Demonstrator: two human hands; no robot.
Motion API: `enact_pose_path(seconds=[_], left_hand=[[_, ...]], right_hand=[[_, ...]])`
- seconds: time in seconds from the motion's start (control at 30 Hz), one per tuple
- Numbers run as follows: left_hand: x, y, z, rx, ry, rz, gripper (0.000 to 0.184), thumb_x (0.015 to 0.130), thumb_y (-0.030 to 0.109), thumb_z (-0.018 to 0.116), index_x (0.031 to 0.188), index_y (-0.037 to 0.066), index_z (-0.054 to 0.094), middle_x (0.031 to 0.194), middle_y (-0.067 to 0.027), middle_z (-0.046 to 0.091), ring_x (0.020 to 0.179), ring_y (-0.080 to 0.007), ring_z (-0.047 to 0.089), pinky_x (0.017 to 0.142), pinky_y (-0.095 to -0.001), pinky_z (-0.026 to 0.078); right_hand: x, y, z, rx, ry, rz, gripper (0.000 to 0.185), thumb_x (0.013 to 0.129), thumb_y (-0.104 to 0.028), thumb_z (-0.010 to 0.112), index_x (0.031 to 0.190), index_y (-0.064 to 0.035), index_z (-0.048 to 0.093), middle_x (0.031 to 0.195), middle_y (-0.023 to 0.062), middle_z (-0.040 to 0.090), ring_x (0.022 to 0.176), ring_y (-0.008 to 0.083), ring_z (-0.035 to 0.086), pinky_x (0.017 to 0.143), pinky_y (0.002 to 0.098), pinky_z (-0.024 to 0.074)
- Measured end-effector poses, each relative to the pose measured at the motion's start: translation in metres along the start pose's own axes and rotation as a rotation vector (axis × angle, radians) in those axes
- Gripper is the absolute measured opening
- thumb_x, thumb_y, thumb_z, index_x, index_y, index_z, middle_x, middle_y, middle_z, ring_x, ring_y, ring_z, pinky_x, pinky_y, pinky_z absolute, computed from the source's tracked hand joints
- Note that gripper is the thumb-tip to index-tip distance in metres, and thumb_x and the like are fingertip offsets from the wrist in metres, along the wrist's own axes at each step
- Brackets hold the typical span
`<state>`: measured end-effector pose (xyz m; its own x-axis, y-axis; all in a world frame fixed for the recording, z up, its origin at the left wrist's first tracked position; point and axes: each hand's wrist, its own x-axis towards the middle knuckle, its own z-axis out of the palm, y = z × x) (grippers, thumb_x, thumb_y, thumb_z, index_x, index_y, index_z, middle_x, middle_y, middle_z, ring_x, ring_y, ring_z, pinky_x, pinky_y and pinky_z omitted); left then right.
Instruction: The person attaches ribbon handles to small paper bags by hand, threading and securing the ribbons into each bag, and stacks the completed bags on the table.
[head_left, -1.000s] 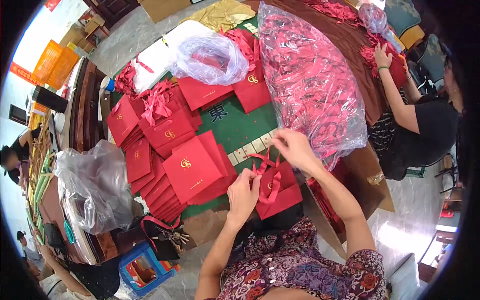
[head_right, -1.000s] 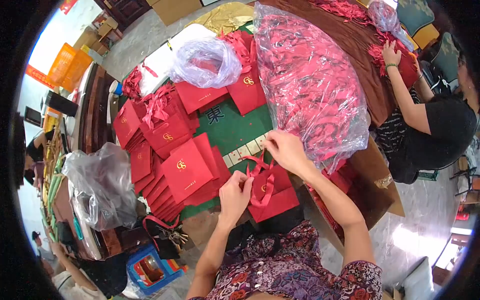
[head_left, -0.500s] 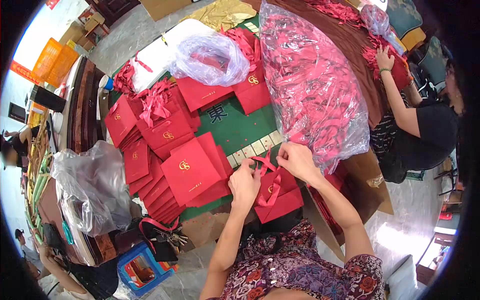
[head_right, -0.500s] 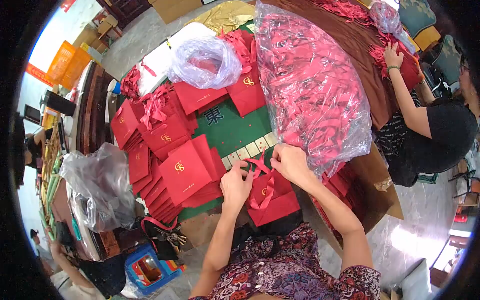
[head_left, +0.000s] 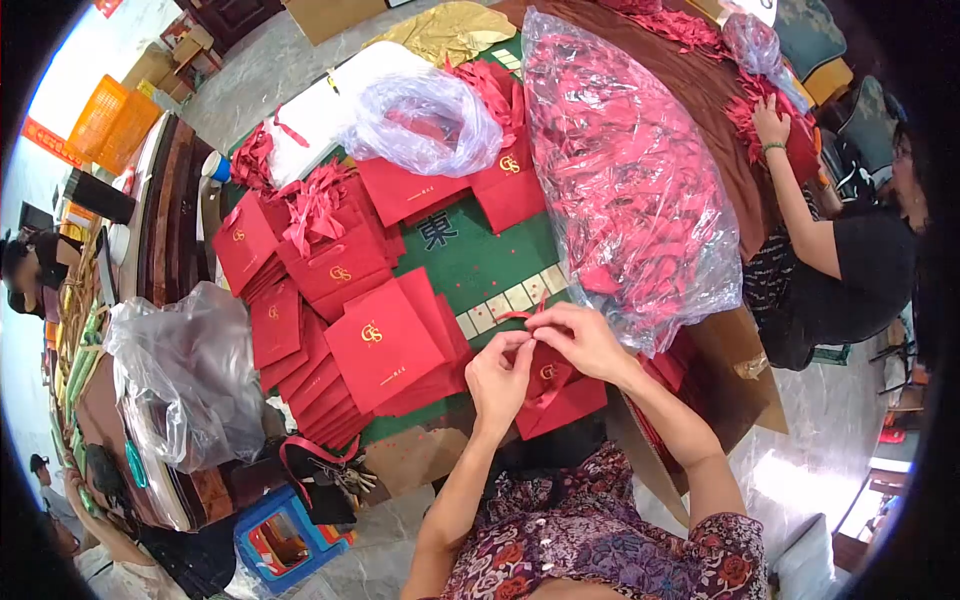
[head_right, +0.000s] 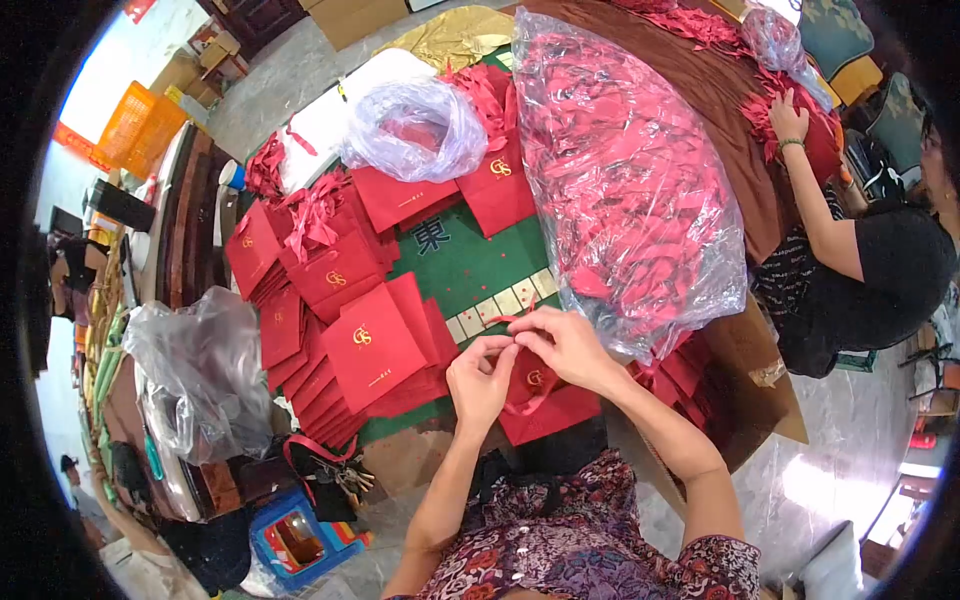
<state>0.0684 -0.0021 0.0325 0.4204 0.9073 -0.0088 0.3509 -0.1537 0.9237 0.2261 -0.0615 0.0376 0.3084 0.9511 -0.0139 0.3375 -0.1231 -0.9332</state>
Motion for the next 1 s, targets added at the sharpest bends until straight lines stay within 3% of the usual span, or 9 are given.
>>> enact_pose_path(seconds=[0.17, 0.27, 0.33, 0.37, 0.5, 0.8, 0.87, 0.93, 1.0], left_hand=[[0.000, -0.004, 0.003, 0.028, 0.050, 0.040, 0.014, 0.084, 0.013, 0.077, 0.091, 0.002, 0.073, 0.072, -0.0033, 0.071, 0.044, -0.0056, 0.045, 0.044, -0.0253, 0.037], [-0.006, 0.000, -0.005, 0.106, -0.028, 0.140, 0.012, 0.088, 0.008, 0.070, 0.099, 0.003, 0.072, 0.091, -0.0082, 0.072, 0.063, -0.0097, 0.057, 0.055, -0.0267, 0.044], [-0.014, 0.005, -0.012, 0.441, 0.243, 0.511, 0.022, 0.094, 0.001, 0.059, 0.113, 0.004, 0.070, 0.121, -0.0164, 0.063, 0.092, -0.0173, 0.061, 0.074, -0.0312, 0.049], [-0.025, -0.002, -0.015, 0.498, 0.195, 0.497, 0.042, 0.094, -0.004, 0.050, 0.135, 0.003, 0.056, 0.139, -0.0221, 0.048, 0.108, -0.0268, 0.056, 0.089, -0.0383, 0.048], [-0.049, -0.019, -0.007, -0.091, -0.004, 0.121, 0.070, 0.086, -0.002, 0.058, 0.150, -0.001, 0.031, 0.133, -0.0221, 0.049, 0.101, -0.0309, 0.059, 0.087, -0.0370, 0.050], [-0.016, 0.000, -0.045, 0.453, -0.434, 0.144, 0.050, 0.082, 0.009, 0.072, 0.124, 0.001, 0.047, 0.100, -0.0173, 0.063, 0.104, -0.0390, 0.057, 0.086, -0.0419, 0.049], [-0.021, -0.012, -0.037, -0.112, -0.382, 0.152, 0.044, 0.088, 0.007, 0.068, 0.124, -0.003, 0.046, 0.101, -0.0158, 0.061, 0.087, -0.0249, 0.059, 0.079, -0.0361, 0.049], [-0.025, -0.010, -0.039, -0.066, -0.420, 0.066, 0.043, 0.093, 0.005, 0.063, 0.128, -0.003, 0.042, 0.112, -0.0175, 0.063, 0.099, -0.0236, 0.061, 0.086, -0.0363, 0.049], [-0.034, -0.015, -0.039, -0.068, -0.442, 0.055, 0.046, 0.094, 0.008, 0.062, 0.130, -0.004, 0.036, 0.118, -0.0263, 0.063, 0.112, -0.0415, 0.062, 0.092, -0.0426, 0.049]], right_hand=[[0.000, -0.002, 0.000, -0.085, -0.044, -0.055, 0.016, 0.094, -0.013, 0.065, 0.104, -0.0010, 0.069, 0.091, 0.0105, 0.067, 0.083, 0.0190, 0.066, 0.074, 0.0326, 0.0509], [-0.002, 0.003, -0.001, 0.008, -0.010, -0.006, 0.015, 0.096, -0.013, 0.063, 0.103, -0.0001, 0.067, 0.091, 0.0074, 0.067, 0.084, 0.0140, 0.063, 0.074, 0.0295, 0.0504], [0.002, 0.007, -0.011, 0.107, 0.038, 0.014, 0.014, 0.099, -0.011, 0.059, 0.102, 0.0006, 0.066, 0.093, 0.0024, 0.067, 0.085, 0.0080, 0.059, 0.076, 0.0254, 0.0492], [0.003, 0.007, -0.016, 0.206, 0.048, 0.046, 0.014, 0.099, -0.011, 0.059, 0.101, 0.0008, 0.066, 0.091, 0.0017, 0.066, 0.085, 0.0077, 0.058, 0.077, 0.0255, 0.0482], [0.004, 0.006, -0.029, 0.286, 0.016, 0.130, 0.014, 0.099, -0.011, 0.060, 0.101, 0.0015, 0.065, 0.090, -0.0008, 0.064, 0.085, 0.0077, 0.056, 0.079, 0.0251, 0.0470], [0.007, 0.001, -0.030, 0.405, -0.030, 0.146, 0.015, 0.101, -0.014, 0.059, 0.105, -0.0006, 0.065, 0.089, -0.0034, 0.062, 0.079, 0.0040, 0.053, 0.072, 0.0220, 0.0453], [0.011, -0.001, -0.033, 0.408, -0.050, 0.159, 0.015, 0.100, -0.014, 0.059, 0.104, -0.0004, 0.064, 0.089, -0.0033, 0.063, 0.080, 0.0040, 0.054, 0.072, 0.0220, 0.0454], [0.020, -0.003, -0.035, 0.411, -0.072, 0.168, 0.015, 0.100, -0.013, 0.058, 0.104, -0.0003, 0.064, 0.089, -0.0032, 0.063, 0.080, 0.0039, 0.054, 0.073, 0.0219, 0.0456], [0.037, -0.004, -0.037, 0.342, 0.043, 0.075, 0.014, 0.099, -0.013, 0.059, 0.102, -0.0007, 0.065, 0.088, -0.0031, 0.063, 0.081, 0.0037, 0.055, 0.073, 0.0222, 0.0459]])
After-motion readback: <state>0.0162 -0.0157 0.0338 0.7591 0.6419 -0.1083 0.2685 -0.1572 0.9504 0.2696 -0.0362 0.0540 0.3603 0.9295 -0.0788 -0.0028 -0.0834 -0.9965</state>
